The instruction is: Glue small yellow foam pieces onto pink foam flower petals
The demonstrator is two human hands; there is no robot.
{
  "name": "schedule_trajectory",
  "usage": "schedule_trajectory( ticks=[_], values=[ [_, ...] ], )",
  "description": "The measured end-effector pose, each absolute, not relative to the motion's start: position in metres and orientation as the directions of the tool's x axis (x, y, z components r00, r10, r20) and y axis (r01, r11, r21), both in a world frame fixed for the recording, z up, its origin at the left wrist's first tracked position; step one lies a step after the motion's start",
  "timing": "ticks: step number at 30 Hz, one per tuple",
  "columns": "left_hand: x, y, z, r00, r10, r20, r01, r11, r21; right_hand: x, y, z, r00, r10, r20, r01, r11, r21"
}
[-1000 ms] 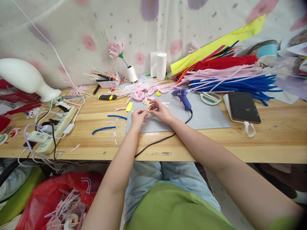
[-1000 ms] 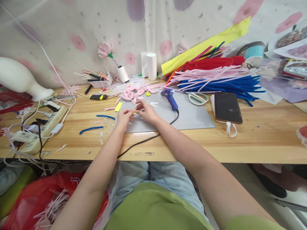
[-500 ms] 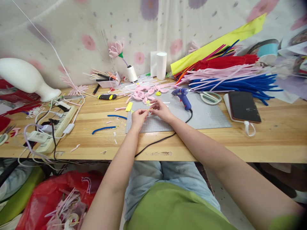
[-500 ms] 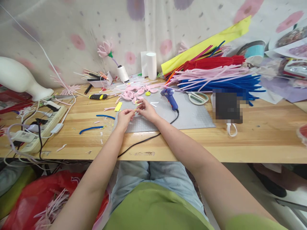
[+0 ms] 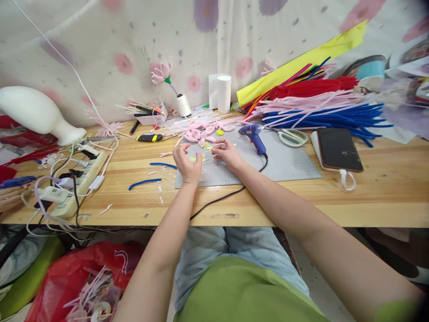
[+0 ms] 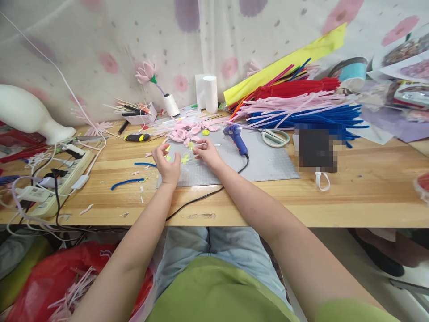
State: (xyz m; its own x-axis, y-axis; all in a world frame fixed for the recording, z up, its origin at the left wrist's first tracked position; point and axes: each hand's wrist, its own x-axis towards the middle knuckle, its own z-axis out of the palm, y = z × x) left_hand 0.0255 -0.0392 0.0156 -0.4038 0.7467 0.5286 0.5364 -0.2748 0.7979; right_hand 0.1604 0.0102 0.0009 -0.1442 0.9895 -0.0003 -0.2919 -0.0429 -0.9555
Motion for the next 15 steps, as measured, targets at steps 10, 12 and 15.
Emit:
schedule_trajectory(
  ticks=[10, 12, 15],
  values=[
    [0.046, -0.025, 0.001, -0.317, 0.898, 0.305, 0.355, -0.186, 0.916, 0.151, 0.006, 0.008, -0.07, 0.992, -0.108, -0.395, -0.127, -0.91],
    [0.046, -0.021, -0.003, -0.32, 0.908, 0.271, 0.21, -0.211, 0.955, 0.148, 0.004, 0.009, -0.086, 0.989, -0.123, -0.409, -0.148, -0.9],
    [0.045, -0.02, -0.003, -0.356, 0.911, 0.209, 0.021, -0.216, 0.976, 0.146, 0.001, 0.009, -0.144, 0.98, -0.138, -0.434, -0.188, -0.881]
  ],
)
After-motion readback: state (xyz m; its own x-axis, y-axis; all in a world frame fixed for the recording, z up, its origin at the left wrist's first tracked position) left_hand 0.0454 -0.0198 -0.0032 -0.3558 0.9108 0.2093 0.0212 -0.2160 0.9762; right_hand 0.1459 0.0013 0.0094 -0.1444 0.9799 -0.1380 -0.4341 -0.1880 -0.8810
